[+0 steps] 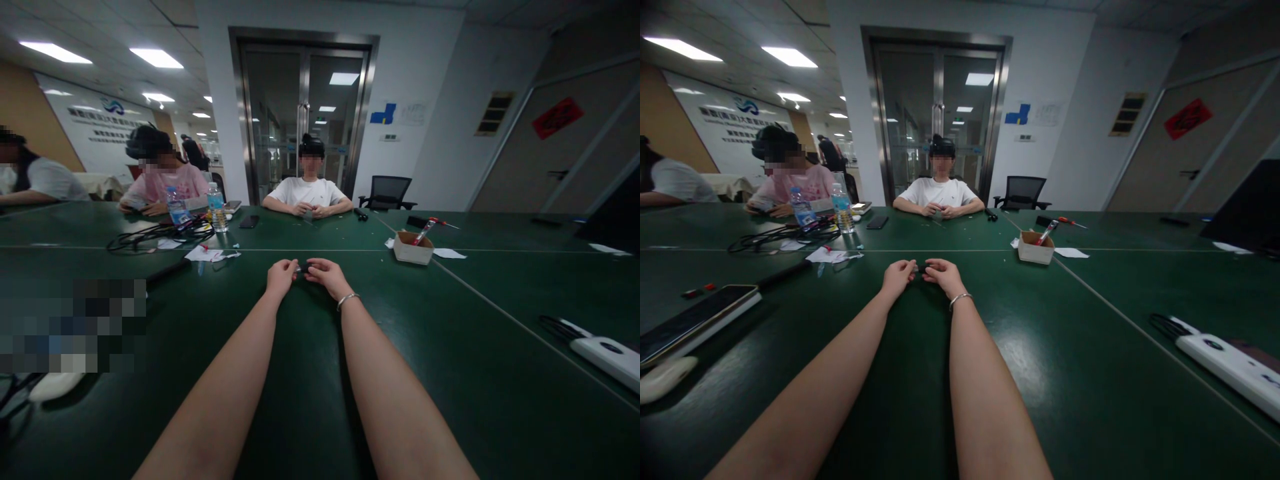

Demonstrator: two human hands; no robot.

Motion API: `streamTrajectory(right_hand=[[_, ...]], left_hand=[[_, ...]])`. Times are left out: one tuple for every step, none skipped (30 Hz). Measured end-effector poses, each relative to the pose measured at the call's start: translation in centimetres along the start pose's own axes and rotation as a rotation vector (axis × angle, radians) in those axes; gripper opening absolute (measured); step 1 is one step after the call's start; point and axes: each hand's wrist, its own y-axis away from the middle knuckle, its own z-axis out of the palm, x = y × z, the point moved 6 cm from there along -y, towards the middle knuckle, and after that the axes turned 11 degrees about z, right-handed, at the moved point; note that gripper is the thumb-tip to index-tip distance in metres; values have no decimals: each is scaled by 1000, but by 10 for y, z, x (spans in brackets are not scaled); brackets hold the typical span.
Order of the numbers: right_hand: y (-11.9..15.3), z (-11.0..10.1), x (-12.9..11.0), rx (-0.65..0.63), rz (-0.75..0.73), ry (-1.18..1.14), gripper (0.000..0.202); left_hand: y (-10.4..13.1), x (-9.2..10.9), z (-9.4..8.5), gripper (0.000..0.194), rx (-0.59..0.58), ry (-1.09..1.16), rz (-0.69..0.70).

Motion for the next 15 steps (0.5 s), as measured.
streamTrajectory(right_hand=[[0, 0, 0, 7, -1, -1, 22], [0, 0, -1, 14, -2, -1, 22], [0, -1, -1, 22, -1, 0, 21], [-1, -1, -1, 33, 0, 0, 20], [-1, -2, 0, 44, 2, 0, 19], [-2, -3, 0, 57, 4, -1, 18], [-2, -4, 0, 69, 5, -2, 17], [-3, -4, 0, 81, 5, -3, 15], [-3, -5, 0, 90, 5, -5, 14], [-3, -5, 0, 95, 4, -8, 14], [-3, -5, -1, 97, 4, -11, 13], [-2, -5, -1, 98, 4, -15, 13], [-2, -5, -1, 98, 5, -19, 12], [-2, -5, -1, 98, 6, -22, 12], [-1, -4, -1, 99, 9, -22, 12]], left_hand=[[0, -1, 1, 30, 2, 16, 0], [-1, -1, 2, 28, 4, 37, 3], [-1, -1, 2, 25, 4, 62, 11], [-2, 0, 3, 23, 4, 88, 26], [-2, 2, 3, 20, 6, 111, 50], [-2, 4, 3, 17, 6, 131, 82], [-2, 7, 2, 15, 7, 152, 113], [-2, 10, 2, 13, 5, 176, 140], [-2, 12, 1, 14, 4, 200, 158], [-2, 13, 1, 16, 4, 224, 167], [-2, 14, 2, 18, 3, 249, 161], [-2, 13, 3, 20, 0, 272, 140], [-2, 11, 5, 22, -7, 291, 107], [-2, 9, 7, 23, -20, 301, 68], [-2, 7, 9, 25, -34, 303, 31]])
